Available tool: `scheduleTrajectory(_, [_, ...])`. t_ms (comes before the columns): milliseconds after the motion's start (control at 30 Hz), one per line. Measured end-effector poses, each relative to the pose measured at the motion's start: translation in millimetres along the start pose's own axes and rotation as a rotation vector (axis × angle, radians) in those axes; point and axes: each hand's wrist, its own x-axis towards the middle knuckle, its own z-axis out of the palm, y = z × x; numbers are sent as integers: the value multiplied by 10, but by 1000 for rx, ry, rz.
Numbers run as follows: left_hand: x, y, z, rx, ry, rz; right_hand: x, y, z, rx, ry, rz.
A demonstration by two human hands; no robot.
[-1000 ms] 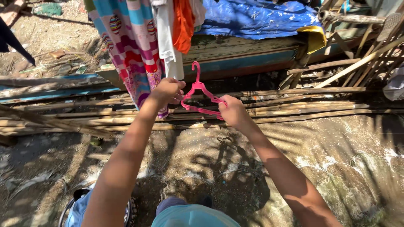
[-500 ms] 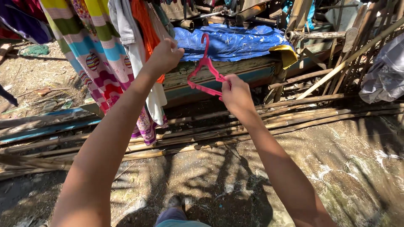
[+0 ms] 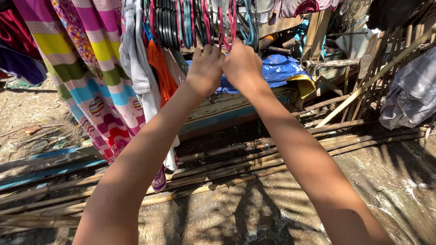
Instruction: Collecting dry laundry from a clothesline, removing items from hangers, and placing them into a basket.
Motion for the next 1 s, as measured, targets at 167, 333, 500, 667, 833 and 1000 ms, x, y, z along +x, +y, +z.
scheduleTrajectory(167, [324,-200,119,426,143,218,563,251,323,-32,153,-110])
scheduleTrajectory(333, [572,-387,288,469,168,263,946,241,454,5,205,-46])
scheduleTrajectory(500, [520,-465,287,534,31,310,1100,336,672,-8,277,-147])
scheduleTrajectory(667, [543,-577,318,519,69,331,1131,196,709,-42,405,-184])
scheduleTrajectory(833, [596,-672,351,511,43,324,1308,280,827,-110,373,-163])
scheduleTrajectory(1000, [555,-692,355,529,-103,310,1178,388,919,-50,117,-120])
